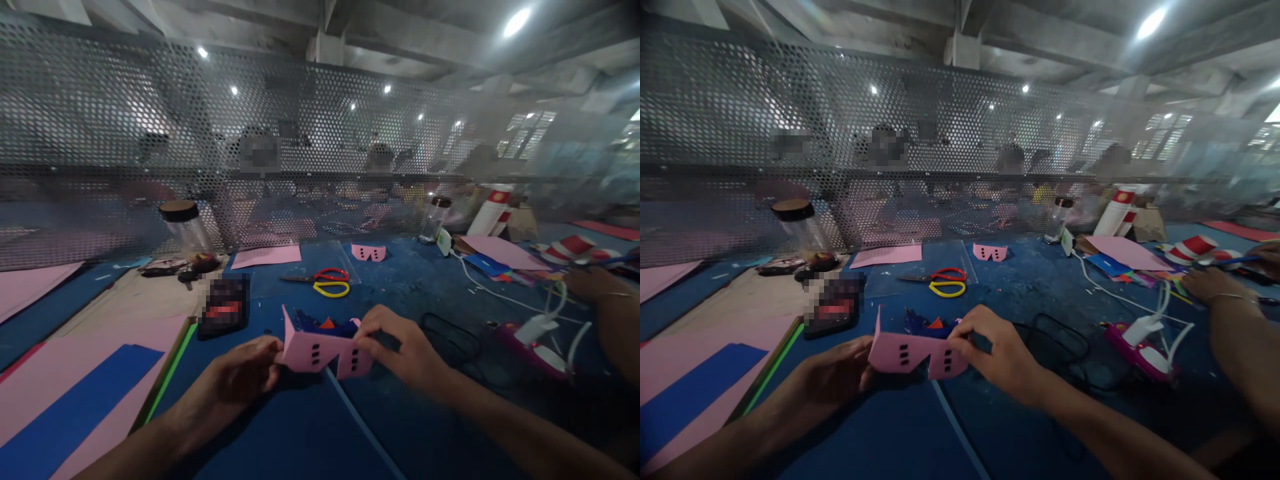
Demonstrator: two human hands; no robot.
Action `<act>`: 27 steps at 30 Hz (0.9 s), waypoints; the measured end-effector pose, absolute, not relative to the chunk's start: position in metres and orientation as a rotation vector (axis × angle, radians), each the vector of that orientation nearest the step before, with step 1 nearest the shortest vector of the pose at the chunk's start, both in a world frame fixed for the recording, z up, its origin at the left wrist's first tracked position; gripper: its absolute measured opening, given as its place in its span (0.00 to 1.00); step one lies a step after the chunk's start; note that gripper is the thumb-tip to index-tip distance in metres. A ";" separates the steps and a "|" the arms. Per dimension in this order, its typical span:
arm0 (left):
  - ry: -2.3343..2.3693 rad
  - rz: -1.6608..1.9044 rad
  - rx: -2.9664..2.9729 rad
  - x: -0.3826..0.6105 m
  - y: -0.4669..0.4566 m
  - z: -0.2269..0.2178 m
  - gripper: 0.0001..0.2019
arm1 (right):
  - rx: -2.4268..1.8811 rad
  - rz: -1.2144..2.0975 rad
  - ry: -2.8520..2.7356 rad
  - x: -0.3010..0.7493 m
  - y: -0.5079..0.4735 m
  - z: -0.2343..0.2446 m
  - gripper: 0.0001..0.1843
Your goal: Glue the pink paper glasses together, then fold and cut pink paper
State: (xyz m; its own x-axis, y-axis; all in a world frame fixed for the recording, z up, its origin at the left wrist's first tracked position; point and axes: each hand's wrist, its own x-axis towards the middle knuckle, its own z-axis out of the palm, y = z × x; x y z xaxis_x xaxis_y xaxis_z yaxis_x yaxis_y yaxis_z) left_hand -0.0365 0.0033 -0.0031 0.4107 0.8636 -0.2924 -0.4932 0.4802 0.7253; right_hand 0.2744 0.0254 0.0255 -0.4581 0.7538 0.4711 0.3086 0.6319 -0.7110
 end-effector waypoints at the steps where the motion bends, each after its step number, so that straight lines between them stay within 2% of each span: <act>1: 0.714 0.920 0.593 -0.037 0.004 -0.004 0.07 | -0.865 0.712 -1.997 0.275 0.027 0.026 0.07; 13: 0.734 0.888 0.609 -0.036 0.005 -0.005 0.09 | -1.045 0.639 -1.886 0.282 0.042 0.028 0.08; 21: 0.763 0.873 0.651 -0.035 0.005 -0.002 0.08 | -1.041 0.048 -1.961 0.315 0.078 0.068 0.10; 27: 0.822 0.881 0.647 -0.036 0.004 -0.002 0.06 | -1.209 -0.105 -2.027 0.334 0.151 0.107 0.11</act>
State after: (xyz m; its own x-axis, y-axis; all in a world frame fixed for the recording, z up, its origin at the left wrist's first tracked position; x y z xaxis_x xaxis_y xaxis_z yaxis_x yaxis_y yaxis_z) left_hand -0.0358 0.0043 -0.0017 0.3801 0.8581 -0.3453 -0.4041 0.4899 0.7725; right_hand 0.3338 0.1509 0.1073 -0.2635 0.7204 0.6415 0.7829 0.5483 -0.2941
